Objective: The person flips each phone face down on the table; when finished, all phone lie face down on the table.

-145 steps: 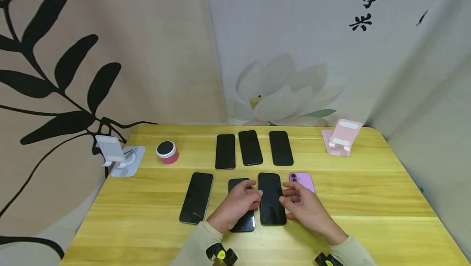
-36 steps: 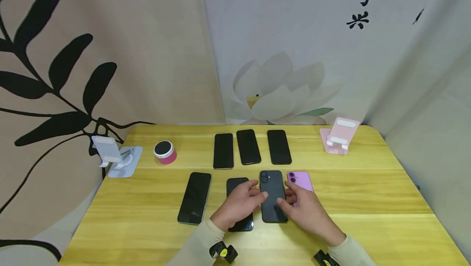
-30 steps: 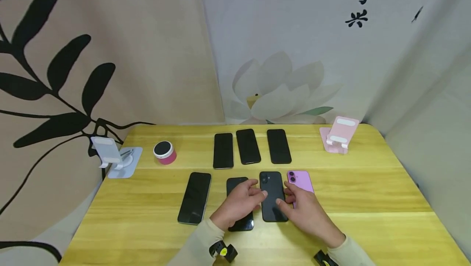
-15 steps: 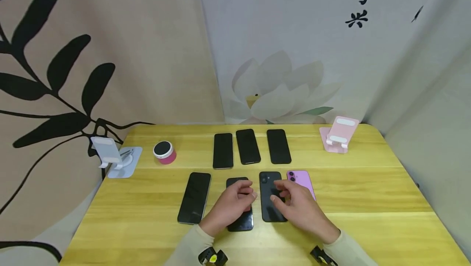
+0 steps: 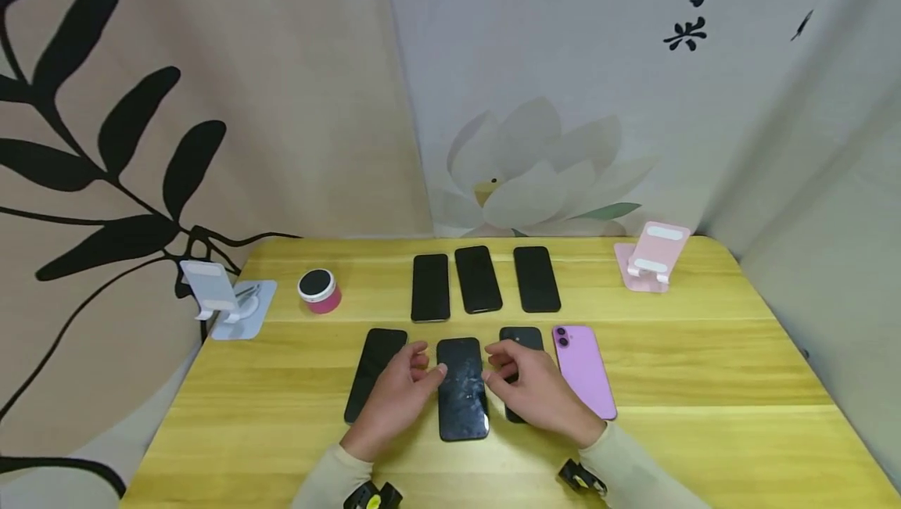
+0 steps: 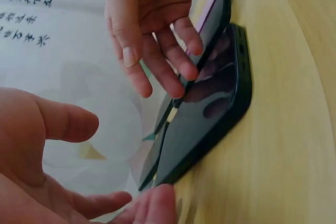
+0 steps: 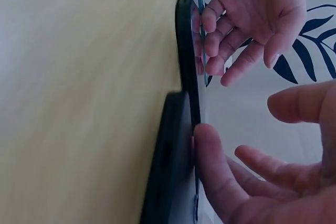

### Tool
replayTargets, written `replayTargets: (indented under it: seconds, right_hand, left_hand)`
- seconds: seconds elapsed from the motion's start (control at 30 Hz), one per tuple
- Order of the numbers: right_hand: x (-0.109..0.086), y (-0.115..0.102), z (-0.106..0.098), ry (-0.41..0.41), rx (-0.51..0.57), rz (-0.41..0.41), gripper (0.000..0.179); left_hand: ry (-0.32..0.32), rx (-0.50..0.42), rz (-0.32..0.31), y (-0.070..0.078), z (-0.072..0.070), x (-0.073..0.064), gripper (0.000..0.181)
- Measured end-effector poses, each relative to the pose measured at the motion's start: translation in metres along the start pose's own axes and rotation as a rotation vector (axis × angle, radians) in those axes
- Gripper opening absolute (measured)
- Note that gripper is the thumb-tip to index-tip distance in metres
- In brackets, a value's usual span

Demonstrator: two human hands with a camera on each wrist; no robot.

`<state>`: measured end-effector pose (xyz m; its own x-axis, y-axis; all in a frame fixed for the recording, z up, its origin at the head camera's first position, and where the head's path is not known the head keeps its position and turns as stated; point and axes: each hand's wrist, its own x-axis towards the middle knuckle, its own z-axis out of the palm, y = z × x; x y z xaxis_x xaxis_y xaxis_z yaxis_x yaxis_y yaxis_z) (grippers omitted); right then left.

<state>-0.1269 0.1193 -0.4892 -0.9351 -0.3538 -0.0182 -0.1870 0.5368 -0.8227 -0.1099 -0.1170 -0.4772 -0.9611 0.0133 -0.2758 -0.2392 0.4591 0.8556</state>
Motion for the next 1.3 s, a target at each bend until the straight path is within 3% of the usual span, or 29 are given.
replayTargets:
  seconds: [0.07,0.2,0.33,0.5,0.73,1.0,1.07,1.3]
  right_hand:
    - [0.003,-0.001,0.001,-0.04,0.023,0.011,0.041]
    - [0.009,-0.002,0.003,-0.107,0.121,0.064,0.045]
    - [0.011,-0.002,0.004,-0.124,0.191,0.1,0.045]
    - [0.008,-0.002,0.004,-0.119,0.247,0.131,0.042]
    - [0.005,-0.003,0.007,-0.071,0.161,0.091,0.036]
    - [0.001,-0.003,0.012,-0.061,0.394,0.166,0.042]
    - [0.001,-0.002,0.013,-0.062,0.373,0.164,0.045]
    - [-0.001,-0.002,0.017,-0.018,0.125,0.084,0.046]
  left_hand:
    - [-0.008,-0.008,-0.011,-0.001,-0.003,-0.001,0.065]
    - [-0.088,-0.09,-0.024,-0.003,-0.008,-0.003,0.068]
    - [-0.137,-0.172,-0.034,-0.002,-0.009,-0.004,0.067]
    - [-0.133,-0.221,-0.049,-0.002,-0.004,-0.003,0.067]
    - [-0.106,-0.217,-0.07,0.0,-0.001,-0.002,0.067]
    - [-0.105,-0.333,-0.072,0.003,0.001,0.003,0.069]
    - [-0.108,-0.34,-0.078,0.001,0.001,0.004,0.067]
    - [-0.118,-0.339,-0.045,-0.005,0.004,0.005,0.053]
